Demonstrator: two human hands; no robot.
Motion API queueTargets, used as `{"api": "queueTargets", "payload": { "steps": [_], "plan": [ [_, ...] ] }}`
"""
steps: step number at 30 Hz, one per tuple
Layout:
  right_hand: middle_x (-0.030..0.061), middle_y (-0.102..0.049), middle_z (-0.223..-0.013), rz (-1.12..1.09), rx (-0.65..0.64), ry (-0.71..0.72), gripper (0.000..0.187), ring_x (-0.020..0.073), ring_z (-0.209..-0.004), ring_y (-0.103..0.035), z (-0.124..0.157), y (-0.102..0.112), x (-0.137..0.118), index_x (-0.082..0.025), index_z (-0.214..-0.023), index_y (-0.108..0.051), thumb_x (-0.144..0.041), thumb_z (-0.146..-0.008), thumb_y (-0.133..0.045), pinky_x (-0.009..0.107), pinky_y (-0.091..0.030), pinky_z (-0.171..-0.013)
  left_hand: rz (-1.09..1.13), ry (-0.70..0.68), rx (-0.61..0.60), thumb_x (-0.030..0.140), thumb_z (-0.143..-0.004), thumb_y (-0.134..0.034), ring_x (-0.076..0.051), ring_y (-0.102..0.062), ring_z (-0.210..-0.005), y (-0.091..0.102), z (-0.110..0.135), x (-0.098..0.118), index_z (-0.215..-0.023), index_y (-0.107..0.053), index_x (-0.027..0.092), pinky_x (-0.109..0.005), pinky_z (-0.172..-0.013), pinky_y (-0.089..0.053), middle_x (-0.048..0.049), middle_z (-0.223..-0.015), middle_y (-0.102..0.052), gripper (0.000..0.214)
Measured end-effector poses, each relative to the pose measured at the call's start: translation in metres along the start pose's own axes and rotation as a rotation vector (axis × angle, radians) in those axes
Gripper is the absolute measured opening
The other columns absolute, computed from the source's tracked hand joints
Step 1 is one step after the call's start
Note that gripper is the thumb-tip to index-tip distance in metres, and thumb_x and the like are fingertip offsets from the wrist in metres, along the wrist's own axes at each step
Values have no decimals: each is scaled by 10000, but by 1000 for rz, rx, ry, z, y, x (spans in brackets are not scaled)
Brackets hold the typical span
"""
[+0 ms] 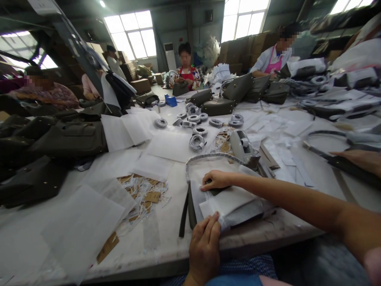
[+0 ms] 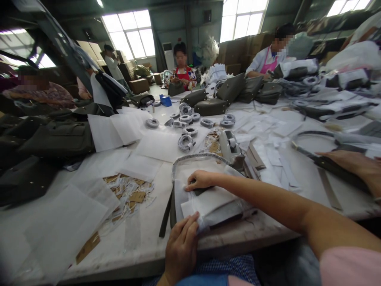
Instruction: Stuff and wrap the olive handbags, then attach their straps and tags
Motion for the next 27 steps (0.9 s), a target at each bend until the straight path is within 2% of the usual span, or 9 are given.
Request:
{"api": "queueTargets", "payload": {
  "steps": [4, 6, 10, 13, 17, 21, 27],
  "plan": [
    [-8, -586, -610, 2, 107, -15, 524, 133, -594, -469, -3, -3, -2, -154, -695, -708, -618, -865, -534, 260, -342, -589, -15, -17, 8, 100, -955, -434, -189, -656, -1040, 3, 1, 4, -1091, -649, 176, -329, -886, -558, -49, -1194, -727, 265],
    [12, -651, -682, -16, 152, -14, 509, 142, -627, -520, 0, 2, -3, -153, -778, -738, -583, -900, -493, 253, -373, -608, -19, -20, 6, 105, -957, -433, -195, -651, -1055, 2, 3, 5, -1090, -647, 175, -339, -893, -559, -49, -1213, -719, 261],
    [69, -732, -1023, -47, 252, -2, 552, 168, -835, -622, 13, 24, -3, -157, -1119, -722, -509, -990, -317, 247, -441, -717, -32, -22, 20, 112, -961, -434, -202, -645, -1075, 1, 8, 6, -1091, -646, 175, -347, -904, -564, -47, -1222, -715, 257],
    [90, -743, -998, -11, 284, -3, 546, 206, -866, -632, 24, 35, 0, -132, -1102, -739, -549, -947, -422, 273, -451, -746, -42, -26, 29, 104, -949, -441, -203, -648, -1078, 0, 10, 6, -1106, -646, 180, -349, -904, -573, -55, -1211, -719, 269],
    [58, -762, -932, 53, 205, 18, 439, 223, -847, -647, 25, 33, -4, -178, -1026, -780, -524, -893, -545, 287, -455, -763, -29, -16, 31, 97, -937, -445, -207, -649, -1082, 0, 11, 4, -1105, -648, 185, -351, -909, -578, -55, -1214, -717, 278],
    [40, -768, -908, 113, 73, 28, 340, 217, -833, -662, 11, 33, -14, -212, -984, -795, -477, -842, -637, 277, -455, -751, -46, -17, 35, 96, -939, -442, -198, -653, -1081, -2, 11, 3, -1098, -649, 191, -334, -913, -575, -48, -1220, -715, 278],
    [20, -752, -780, 165, -68, 25, 249, 203, -752, -666, -9, 40, -26, -206, -852, -803, -404, -705, -775, 262, -450, -682, -35, -5, 68, 132, -961, -436, -200, -656, -1069, -4, 14, 2, -1093, -658, 188, -330, -908, -575, -35, -1223, -715, 264]
  ]
}}
Point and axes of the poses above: each hand's wrist, its own z-axis away from the middle knuckle, its own y-axis out of the back of the hand, x = y × z, the point moved 5 cm from there along -z, towards the middle knuckle
